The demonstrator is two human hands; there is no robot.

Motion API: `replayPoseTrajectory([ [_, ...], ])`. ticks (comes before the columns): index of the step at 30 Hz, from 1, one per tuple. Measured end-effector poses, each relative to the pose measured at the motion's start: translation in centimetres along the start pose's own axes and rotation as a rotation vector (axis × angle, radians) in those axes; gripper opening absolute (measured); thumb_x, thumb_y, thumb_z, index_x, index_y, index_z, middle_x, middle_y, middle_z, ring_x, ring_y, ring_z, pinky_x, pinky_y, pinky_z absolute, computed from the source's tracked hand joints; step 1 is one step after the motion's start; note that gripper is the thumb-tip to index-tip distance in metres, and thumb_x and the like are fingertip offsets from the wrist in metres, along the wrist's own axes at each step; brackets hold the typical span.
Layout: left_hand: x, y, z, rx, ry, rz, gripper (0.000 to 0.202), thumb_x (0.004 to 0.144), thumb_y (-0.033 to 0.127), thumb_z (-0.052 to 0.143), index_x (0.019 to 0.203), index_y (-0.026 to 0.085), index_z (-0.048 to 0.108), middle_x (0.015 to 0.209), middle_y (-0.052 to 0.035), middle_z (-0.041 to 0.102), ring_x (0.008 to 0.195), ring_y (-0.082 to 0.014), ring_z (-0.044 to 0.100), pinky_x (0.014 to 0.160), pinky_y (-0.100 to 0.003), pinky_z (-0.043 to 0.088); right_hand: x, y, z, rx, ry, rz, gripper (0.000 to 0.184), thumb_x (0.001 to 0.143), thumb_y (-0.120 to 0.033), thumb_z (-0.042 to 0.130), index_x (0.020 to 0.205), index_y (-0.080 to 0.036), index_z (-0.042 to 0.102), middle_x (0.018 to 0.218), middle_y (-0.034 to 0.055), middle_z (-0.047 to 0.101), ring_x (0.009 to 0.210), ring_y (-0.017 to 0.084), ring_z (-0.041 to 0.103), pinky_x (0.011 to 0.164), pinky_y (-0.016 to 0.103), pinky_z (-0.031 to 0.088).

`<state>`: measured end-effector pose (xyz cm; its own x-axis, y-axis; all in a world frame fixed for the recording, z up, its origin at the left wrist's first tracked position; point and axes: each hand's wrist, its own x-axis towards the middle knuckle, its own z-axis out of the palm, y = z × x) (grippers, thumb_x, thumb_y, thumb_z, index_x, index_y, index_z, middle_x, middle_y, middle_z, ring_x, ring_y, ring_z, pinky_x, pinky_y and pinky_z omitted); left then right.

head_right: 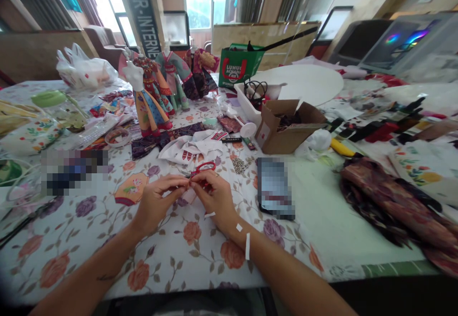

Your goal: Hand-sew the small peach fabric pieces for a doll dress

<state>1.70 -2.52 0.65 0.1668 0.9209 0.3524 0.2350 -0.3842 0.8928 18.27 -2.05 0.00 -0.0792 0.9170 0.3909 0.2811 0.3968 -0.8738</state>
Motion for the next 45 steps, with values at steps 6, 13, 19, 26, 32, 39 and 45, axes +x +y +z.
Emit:
replayPoseTrajectory([
  [6,0.19,-0.04,0.03,-0.01,0.008,0.005,0.016,0.081,0.013,0.062,0.089,0.019,0.074,0.094,-0.0058,0.072,0.089,-0.0175,0.065,0.082,-0.029,0.05,0.02,0.14,-0.01,0.081,-0.017,0.075,0.006,0.081,-0.025,0.064,0.085,-0.02,0.066,0.081,0.0018,0.067,0.067,0.014,0.06,0.06,0.025,0.046],
  [13,0.28,-0.15,-0.17,-0.088,0.053,-0.098,0.015,0.079,0.015,0.064,0.088,0.02,0.074,0.096,-0.0057,0.071,0.091,-0.0187,0.065,0.078,-0.029,0.052,-0.05,-0.06,-0.24,0.03,-0.029,0.088,0.012,0.081,-0.029,0.063,0.088,-0.019,0.063,0.08,0.0028,0.066,0.064,0.013,0.057,0.058,0.025,0.045],
  [19,0.24,-0.31,-0.15,-0.126,0.044,-0.107,0.016,0.078,0.015,0.064,0.09,0.02,0.073,0.096,-0.0048,0.071,0.089,-0.0172,0.065,0.076,-0.026,0.052,-0.22,-0.19,0.18,-0.206,-0.061,0.01,0.01,0.077,-0.026,0.063,0.081,-0.018,0.06,0.072,0.0014,0.062,0.058,0.012,0.05,0.055,0.025,0.041],
  [26,0.2,-0.08,0.01,-0.119,0.059,-0.115,0.013,0.077,0.016,0.065,0.087,0.018,0.072,0.093,-0.0056,0.071,0.087,-0.0173,0.065,0.077,-0.027,0.053,-0.12,-0.42,0.34,-0.138,-0.055,0.017,0.009,0.08,-0.018,0.054,0.079,-0.018,0.062,0.068,0.001,0.061,0.057,0.012,0.051,0.053,0.024,0.041],
  [32,0.25,0.06,0.03,-0.098,0.07,-0.119,0.011,0.077,0.016,0.065,0.086,0.017,0.072,0.092,-0.0064,0.071,0.085,-0.0177,0.066,0.076,-0.027,0.054,-0.21,-0.03,0.2,0.014,-0.015,0.13,0.011,0.083,-0.026,0.055,0.08,-0.018,0.061,0.067,0.0003,0.061,0.054,0.012,0.052,0.049,0.023,0.041],
  [39,0.23,0.04,-0.01,-0.048,0.067,-0.1,0.012,0.077,0.015,0.064,0.085,0.017,0.072,0.091,-0.0062,0.071,0.084,-0.0175,0.065,0.076,-0.028,0.053,-0.36,-0.53,0.27,-0.184,0.009,-0.047,0.011,0.081,-0.017,0.053,0.085,-0.018,0.064,0.068,0.0007,0.064,0.054,0.012,0.053,0.052,0.024,0.043],
  [45,0.19,-0.06,0.03,0.0,0.078,-0.069,0.013,0.077,0.015,0.064,0.087,0.017,0.072,0.091,-0.0063,0.071,0.084,-0.0176,0.066,0.074,-0.028,0.054,-0.6,0.05,0.5,-0.27,0.003,-0.197,0.018,0.084,-0.016,0.05,0.095,-0.021,0.064,0.08,0.0039,0.068,0.063,0.014,0.059,0.056,0.026,0.047],
])
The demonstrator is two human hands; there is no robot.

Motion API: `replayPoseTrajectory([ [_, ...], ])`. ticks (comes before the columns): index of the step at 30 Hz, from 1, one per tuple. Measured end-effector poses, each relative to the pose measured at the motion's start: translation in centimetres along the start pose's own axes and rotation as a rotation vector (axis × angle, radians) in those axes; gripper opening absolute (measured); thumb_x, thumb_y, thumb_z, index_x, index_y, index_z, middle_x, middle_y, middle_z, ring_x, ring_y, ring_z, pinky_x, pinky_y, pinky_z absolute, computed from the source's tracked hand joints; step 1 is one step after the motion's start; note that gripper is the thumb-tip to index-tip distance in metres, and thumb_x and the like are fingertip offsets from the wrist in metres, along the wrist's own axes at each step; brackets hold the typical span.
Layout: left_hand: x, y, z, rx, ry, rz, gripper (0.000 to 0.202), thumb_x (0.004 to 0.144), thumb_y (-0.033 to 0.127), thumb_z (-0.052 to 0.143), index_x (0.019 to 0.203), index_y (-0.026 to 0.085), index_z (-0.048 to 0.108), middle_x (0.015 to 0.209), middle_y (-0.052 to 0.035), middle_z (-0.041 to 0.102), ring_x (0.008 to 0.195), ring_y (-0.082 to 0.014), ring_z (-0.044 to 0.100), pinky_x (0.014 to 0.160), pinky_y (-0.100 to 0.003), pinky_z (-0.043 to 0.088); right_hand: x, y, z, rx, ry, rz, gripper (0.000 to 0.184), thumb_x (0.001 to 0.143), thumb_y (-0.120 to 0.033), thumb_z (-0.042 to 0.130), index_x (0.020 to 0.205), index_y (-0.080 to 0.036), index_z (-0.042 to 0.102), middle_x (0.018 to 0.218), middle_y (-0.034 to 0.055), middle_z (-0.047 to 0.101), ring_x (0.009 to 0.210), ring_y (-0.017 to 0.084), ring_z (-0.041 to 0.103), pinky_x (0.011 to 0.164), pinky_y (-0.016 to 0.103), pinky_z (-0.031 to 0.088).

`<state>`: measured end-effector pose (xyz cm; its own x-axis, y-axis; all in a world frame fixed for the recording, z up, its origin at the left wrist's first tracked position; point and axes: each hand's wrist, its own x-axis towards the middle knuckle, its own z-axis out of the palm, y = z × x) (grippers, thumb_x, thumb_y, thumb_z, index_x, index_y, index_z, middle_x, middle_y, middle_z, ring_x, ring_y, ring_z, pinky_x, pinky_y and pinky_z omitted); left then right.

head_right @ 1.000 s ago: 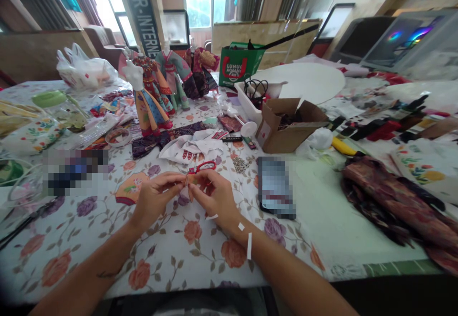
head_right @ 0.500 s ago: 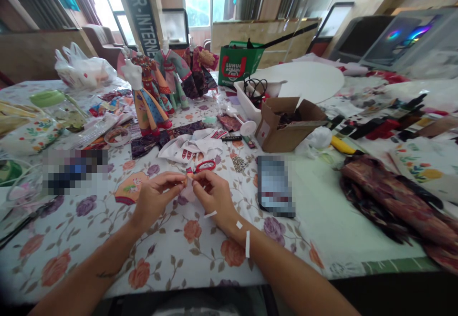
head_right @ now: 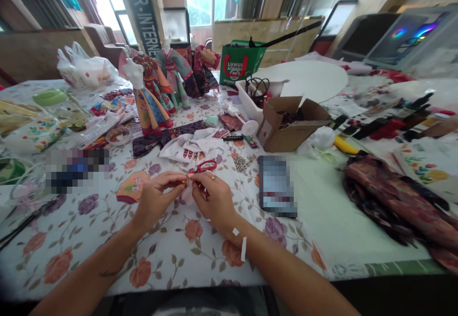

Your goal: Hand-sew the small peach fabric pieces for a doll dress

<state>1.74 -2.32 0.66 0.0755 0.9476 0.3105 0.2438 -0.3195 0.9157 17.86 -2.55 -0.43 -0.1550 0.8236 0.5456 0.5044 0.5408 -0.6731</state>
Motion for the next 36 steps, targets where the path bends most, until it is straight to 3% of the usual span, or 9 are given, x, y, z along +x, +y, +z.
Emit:
replayPoseTrajectory([
  [36,-0.01,-0.19,-0.05,-0.021,-0.01,-0.052,0.014,0.076,0.016,0.065,0.088,0.017,0.073,0.091,-0.0064,0.071,0.08,-0.0173,0.067,0.074,-0.028,0.055,-0.23,0.66,0.49,-0.047,-0.037,-0.099,0.023,0.087,-0.016,0.049,0.102,-0.022,0.064,0.087,0.0068,0.066,0.074,0.017,0.063,0.065,0.028,0.051],
])
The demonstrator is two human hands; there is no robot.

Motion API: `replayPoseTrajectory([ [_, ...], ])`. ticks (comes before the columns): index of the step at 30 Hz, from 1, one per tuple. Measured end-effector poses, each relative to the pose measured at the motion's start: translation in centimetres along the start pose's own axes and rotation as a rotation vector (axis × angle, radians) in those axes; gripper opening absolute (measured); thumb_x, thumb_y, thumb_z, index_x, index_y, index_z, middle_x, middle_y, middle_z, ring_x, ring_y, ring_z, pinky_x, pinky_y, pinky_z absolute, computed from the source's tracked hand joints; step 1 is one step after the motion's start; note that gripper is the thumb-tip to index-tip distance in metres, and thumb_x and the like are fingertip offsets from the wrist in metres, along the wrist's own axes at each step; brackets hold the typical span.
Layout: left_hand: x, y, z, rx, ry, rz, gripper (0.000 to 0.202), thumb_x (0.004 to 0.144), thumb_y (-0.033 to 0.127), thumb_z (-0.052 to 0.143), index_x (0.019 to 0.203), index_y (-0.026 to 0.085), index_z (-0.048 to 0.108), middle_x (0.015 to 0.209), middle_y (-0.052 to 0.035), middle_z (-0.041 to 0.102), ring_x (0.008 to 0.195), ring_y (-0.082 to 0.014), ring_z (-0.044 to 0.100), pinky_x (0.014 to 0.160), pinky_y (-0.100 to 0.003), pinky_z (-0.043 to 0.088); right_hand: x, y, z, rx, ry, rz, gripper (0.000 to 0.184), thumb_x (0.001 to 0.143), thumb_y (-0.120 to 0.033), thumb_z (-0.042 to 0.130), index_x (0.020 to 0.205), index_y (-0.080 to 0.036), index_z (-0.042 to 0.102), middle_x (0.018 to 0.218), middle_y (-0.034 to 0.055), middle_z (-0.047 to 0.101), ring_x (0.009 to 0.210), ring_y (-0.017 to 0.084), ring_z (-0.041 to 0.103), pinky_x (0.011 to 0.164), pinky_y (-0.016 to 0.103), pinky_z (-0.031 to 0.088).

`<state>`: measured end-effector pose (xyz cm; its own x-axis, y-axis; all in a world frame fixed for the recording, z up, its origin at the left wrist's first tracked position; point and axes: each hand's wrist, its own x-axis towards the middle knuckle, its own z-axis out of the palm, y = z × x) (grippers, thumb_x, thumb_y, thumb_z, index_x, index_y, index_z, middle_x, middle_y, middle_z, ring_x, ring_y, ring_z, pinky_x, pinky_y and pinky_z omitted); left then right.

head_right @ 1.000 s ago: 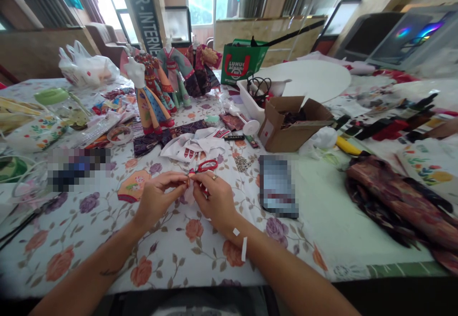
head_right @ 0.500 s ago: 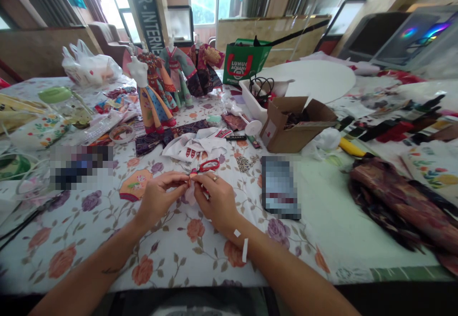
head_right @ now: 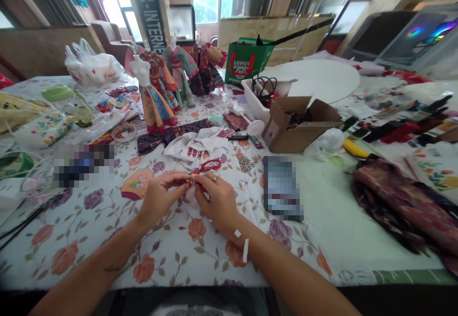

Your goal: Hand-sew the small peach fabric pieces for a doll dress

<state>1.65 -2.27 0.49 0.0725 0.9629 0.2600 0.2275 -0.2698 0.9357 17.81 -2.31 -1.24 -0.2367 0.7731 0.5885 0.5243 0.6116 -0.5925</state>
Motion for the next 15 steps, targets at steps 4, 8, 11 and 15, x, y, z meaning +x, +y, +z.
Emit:
replayPoseTrajectory([
  [4,-0.03,0.17,0.0,0.001,-0.003,-0.007,0.014,0.077,0.016,0.064,0.088,0.018,0.072,0.092,-0.0061,0.072,0.081,-0.0175,0.067,0.074,-0.028,0.055,0.05,-0.02,-0.02,-0.008,-0.004,-0.001,0.023,0.087,-0.017,0.048,0.103,-0.022,0.064,0.086,0.0064,0.066,0.074,0.017,0.062,0.066,0.029,0.051],
  [8,-0.06,0.18,-0.01,-0.008,0.005,-0.018,0.014,0.076,0.017,0.065,0.088,0.018,0.073,0.091,-0.0056,0.072,0.079,-0.0169,0.067,0.074,-0.027,0.055,0.03,-0.04,-0.04,-0.005,-0.005,-0.011,0.023,0.087,-0.016,0.049,0.103,-0.021,0.065,0.085,0.0065,0.066,0.07,0.016,0.062,0.065,0.028,0.052],
  [11,-0.06,0.06,0.02,-0.008,0.006,-0.02,0.014,0.076,0.017,0.065,0.088,0.018,0.073,0.091,-0.0053,0.071,0.077,-0.016,0.066,0.073,-0.027,0.054,-0.02,0.0,0.02,0.003,0.0,-0.01,0.024,0.086,-0.015,0.049,0.103,-0.021,0.065,0.087,0.0069,0.066,0.07,0.016,0.062,0.063,0.027,0.052],
  [15,-0.06,-0.03,0.09,-0.014,0.015,-0.033,0.015,0.075,0.016,0.065,0.088,0.017,0.072,0.09,-0.0053,0.071,0.076,-0.0157,0.066,0.072,-0.027,0.054,-0.01,0.08,0.15,0.01,0.025,-0.02,0.023,0.086,-0.015,0.05,0.101,-0.02,0.066,0.087,0.0067,0.067,0.07,0.016,0.063,0.061,0.026,0.052],
])
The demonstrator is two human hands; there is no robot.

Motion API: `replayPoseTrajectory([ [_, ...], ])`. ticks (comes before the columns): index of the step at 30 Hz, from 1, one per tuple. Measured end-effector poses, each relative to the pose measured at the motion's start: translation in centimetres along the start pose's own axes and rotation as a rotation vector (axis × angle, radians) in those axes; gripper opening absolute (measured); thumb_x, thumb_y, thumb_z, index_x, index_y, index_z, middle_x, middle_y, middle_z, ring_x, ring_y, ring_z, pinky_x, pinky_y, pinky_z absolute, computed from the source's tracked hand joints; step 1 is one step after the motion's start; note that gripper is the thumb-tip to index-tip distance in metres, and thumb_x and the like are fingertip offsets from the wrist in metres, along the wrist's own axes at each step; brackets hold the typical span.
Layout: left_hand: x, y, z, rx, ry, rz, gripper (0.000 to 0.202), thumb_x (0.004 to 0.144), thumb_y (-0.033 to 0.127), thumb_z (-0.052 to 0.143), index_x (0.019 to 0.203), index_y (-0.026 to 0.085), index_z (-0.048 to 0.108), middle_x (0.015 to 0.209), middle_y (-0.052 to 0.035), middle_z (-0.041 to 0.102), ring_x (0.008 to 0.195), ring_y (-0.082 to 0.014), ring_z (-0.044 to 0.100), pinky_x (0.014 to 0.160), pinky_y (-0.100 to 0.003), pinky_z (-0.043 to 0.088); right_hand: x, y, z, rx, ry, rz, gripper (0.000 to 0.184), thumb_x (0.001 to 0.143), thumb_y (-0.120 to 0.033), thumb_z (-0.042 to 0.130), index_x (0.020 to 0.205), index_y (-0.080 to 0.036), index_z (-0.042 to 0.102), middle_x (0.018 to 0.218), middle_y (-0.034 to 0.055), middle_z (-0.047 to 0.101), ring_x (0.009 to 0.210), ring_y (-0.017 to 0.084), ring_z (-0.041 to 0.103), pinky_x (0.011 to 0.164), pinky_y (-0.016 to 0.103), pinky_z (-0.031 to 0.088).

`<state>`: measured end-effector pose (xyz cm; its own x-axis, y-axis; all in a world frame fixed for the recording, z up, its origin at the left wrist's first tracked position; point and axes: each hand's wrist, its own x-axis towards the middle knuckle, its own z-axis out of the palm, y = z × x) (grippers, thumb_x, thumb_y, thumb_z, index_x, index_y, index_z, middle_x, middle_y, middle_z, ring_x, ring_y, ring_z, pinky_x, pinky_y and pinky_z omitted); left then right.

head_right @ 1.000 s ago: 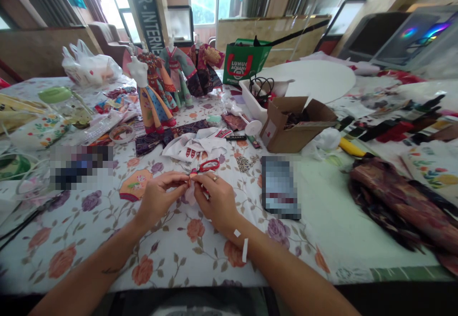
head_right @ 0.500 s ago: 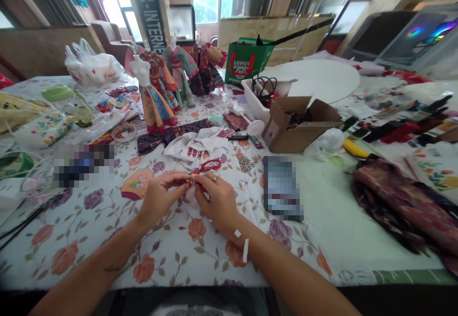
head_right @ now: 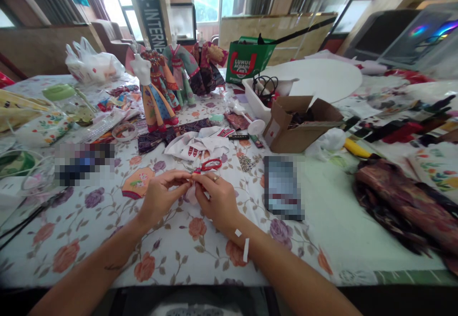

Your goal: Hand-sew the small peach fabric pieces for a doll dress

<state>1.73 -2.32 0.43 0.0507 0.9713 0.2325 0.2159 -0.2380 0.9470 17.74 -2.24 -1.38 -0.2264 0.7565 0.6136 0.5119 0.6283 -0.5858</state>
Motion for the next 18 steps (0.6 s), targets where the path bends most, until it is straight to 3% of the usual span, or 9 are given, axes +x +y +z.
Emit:
replayPoseTrajectory([
  [18,0.0,-0.18,-0.07,0.013,0.004,-0.004,0.018,0.075,0.016,0.066,0.092,0.015,0.072,0.093,-0.0068,0.07,0.076,-0.0145,0.066,0.074,-0.025,0.054,-0.12,0.15,0.26,0.014,0.02,-0.019,0.025,0.084,-0.014,0.053,0.103,-0.02,0.067,0.088,0.0068,0.067,0.067,0.014,0.063,0.06,0.025,0.054],
])
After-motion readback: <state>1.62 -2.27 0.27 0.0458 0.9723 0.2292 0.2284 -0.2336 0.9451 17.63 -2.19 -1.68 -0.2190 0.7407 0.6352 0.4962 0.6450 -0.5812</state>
